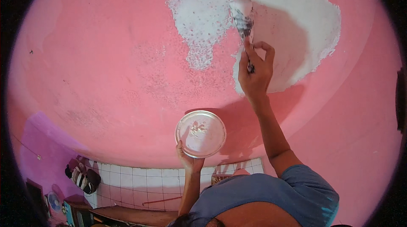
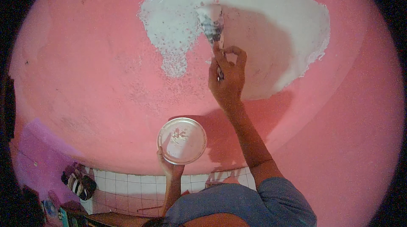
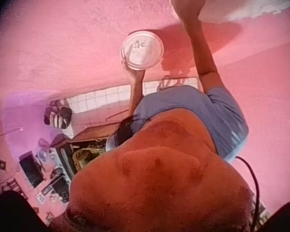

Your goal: The person applies white wall putty to a pink wall using a putty knife, repeatedly loading the tool from a plastic container and smoothing the putty across the surface.

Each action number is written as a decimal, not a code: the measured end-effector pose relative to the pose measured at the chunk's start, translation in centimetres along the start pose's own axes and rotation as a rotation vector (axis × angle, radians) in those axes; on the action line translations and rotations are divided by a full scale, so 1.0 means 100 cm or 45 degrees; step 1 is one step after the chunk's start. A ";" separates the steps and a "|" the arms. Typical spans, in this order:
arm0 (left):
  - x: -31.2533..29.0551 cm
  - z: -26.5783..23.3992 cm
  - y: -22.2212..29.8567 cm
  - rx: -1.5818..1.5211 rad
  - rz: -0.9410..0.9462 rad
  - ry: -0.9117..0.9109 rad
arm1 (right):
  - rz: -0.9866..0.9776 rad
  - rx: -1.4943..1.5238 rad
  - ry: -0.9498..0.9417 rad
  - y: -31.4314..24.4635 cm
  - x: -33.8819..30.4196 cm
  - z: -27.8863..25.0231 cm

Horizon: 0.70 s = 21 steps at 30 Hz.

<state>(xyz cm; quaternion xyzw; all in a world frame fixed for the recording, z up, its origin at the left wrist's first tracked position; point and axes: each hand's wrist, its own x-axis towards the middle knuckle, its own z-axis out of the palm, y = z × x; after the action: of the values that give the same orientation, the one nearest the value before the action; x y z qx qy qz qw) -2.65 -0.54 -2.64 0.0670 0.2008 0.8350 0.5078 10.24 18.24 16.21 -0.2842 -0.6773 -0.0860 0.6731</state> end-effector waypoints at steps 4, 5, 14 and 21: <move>-0.001 0.006 -0.005 0.034 0.050 -0.085 | 0.059 0.109 0.016 0.014 -0.010 0.014; 0.000 0.006 -0.004 0.035 0.052 -0.084 | 0.087 0.115 -0.065 0.016 -0.019 0.015; -0.002 0.012 -0.003 0.045 0.005 -0.029 | 0.129 0.240 -0.142 -0.004 -0.048 -0.014; -0.007 0.016 -0.001 0.035 -0.022 -0.051 | 0.065 0.204 -0.068 0.000 0.010 0.013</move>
<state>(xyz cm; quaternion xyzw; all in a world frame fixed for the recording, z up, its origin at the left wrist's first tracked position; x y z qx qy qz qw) -1.76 -0.72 -1.17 0.0889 0.2026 0.8262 0.5180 9.14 19.15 17.06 -0.2487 -0.6923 -0.0067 0.6773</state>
